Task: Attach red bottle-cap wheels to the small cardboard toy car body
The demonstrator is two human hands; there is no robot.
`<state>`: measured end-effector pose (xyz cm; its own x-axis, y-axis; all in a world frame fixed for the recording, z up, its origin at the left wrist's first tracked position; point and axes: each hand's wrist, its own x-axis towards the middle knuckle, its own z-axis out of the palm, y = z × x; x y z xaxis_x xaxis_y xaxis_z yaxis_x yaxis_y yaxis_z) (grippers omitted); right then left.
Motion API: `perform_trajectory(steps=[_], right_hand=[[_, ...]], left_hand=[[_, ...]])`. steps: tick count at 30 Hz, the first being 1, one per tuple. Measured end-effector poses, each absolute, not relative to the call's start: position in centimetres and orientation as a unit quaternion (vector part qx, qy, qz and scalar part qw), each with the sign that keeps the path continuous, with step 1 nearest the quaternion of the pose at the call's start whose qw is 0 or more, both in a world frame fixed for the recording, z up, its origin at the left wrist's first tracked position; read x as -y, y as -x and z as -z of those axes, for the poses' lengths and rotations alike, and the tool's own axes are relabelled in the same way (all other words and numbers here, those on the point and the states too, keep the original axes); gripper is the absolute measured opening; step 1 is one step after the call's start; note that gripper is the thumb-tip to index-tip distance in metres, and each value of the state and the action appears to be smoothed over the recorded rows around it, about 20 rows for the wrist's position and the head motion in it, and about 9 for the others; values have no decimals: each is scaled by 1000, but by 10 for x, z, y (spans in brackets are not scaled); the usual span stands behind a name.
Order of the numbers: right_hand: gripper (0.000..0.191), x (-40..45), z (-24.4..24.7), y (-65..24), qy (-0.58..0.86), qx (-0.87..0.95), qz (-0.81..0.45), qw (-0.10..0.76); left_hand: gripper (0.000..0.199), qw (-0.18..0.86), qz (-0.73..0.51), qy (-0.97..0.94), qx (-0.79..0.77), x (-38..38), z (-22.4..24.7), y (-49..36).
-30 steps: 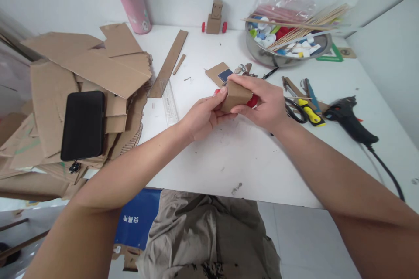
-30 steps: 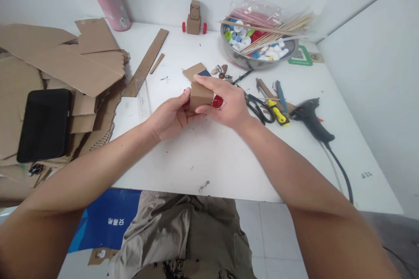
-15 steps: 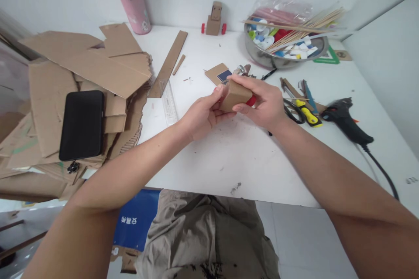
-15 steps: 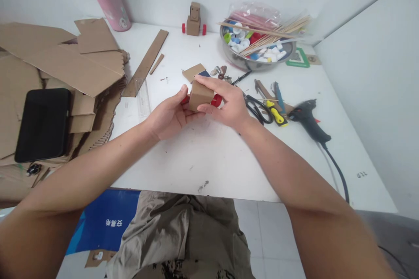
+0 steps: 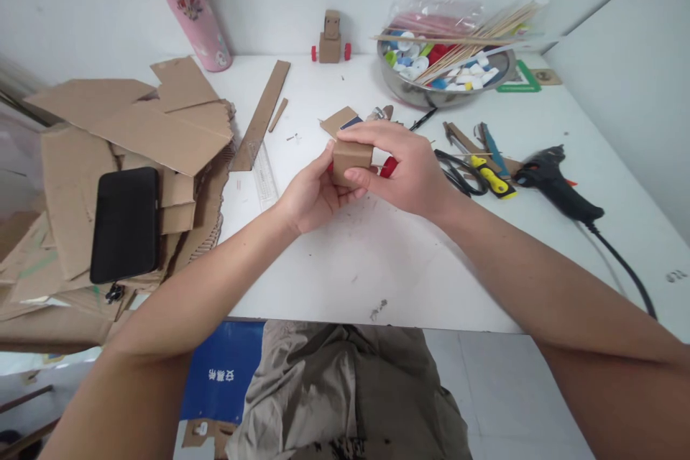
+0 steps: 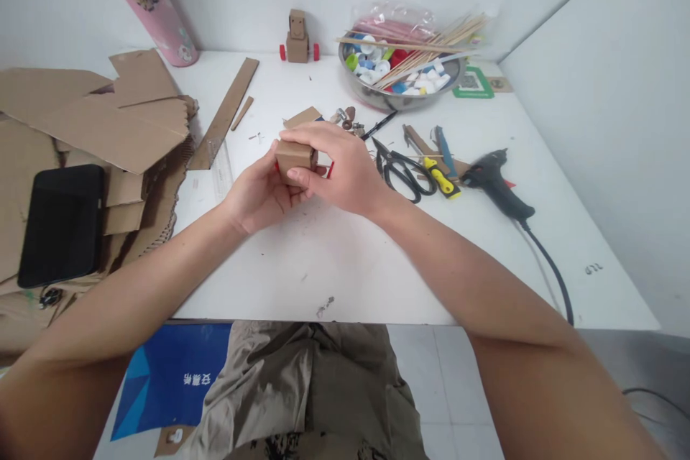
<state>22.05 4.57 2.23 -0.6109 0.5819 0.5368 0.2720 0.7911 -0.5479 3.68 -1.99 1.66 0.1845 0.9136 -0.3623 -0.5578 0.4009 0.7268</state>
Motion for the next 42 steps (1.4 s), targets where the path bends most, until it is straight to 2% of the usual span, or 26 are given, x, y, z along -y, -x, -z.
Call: perform_trajectory(steps=[9, 22, 34, 42], right_hand=[[36, -42, -22, -218, 218, 865, -208, 401], [24, -29, -17, -211, 255, 848, -189, 425], [26, -34, -15, -213, 237, 847, -205, 429], [33, -37, -6, -213, 240, 808, -287, 455]], left_hand=[[44, 723, -506, -228, -411, 21, -23, -38], [30, 710, -519, -224, -419, 18, -18, -32], [43, 722, -517, -219, -403, 20, -21, -30], [44, 707, -538, -216, -406, 22, -24, -39]])
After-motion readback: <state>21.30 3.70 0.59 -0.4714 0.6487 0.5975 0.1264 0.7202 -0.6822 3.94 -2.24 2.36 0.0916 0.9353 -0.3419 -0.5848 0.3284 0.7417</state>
